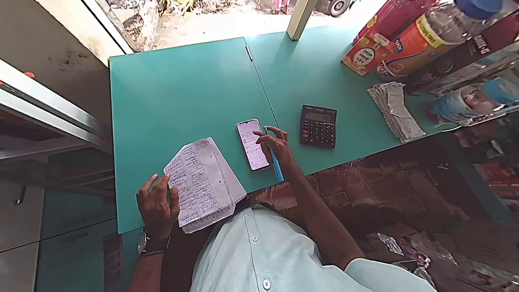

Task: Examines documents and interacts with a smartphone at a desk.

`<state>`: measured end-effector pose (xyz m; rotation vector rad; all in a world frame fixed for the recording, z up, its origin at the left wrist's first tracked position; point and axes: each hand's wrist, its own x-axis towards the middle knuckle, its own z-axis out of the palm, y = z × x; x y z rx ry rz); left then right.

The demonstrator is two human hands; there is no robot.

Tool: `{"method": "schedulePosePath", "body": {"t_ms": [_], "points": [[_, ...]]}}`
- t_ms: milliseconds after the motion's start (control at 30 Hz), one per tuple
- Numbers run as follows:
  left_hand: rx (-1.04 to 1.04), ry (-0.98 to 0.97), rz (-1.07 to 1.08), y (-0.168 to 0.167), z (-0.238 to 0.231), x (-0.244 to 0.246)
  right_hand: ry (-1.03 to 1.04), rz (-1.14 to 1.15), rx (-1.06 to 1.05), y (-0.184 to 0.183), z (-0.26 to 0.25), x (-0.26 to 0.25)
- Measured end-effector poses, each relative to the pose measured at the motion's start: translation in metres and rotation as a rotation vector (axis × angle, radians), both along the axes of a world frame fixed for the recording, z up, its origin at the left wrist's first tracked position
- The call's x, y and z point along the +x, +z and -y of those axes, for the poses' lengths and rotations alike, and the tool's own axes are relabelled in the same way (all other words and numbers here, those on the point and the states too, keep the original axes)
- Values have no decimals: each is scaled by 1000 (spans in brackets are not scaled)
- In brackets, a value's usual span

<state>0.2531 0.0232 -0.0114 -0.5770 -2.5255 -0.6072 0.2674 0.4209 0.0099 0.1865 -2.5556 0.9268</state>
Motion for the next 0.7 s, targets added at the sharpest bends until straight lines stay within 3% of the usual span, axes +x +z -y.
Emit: {"method": "schedulePosePath", "body": {"t_ms": [433,567,700], "points": [[-4,28,23,0,-1,0,111,192,213,20,26,-41],[1,35,25,-1,-1,1,-44,-103,14,36,9,-19],[6,20,25,-1,-1,0,-219,-287,-217,15,-15,6]]}}
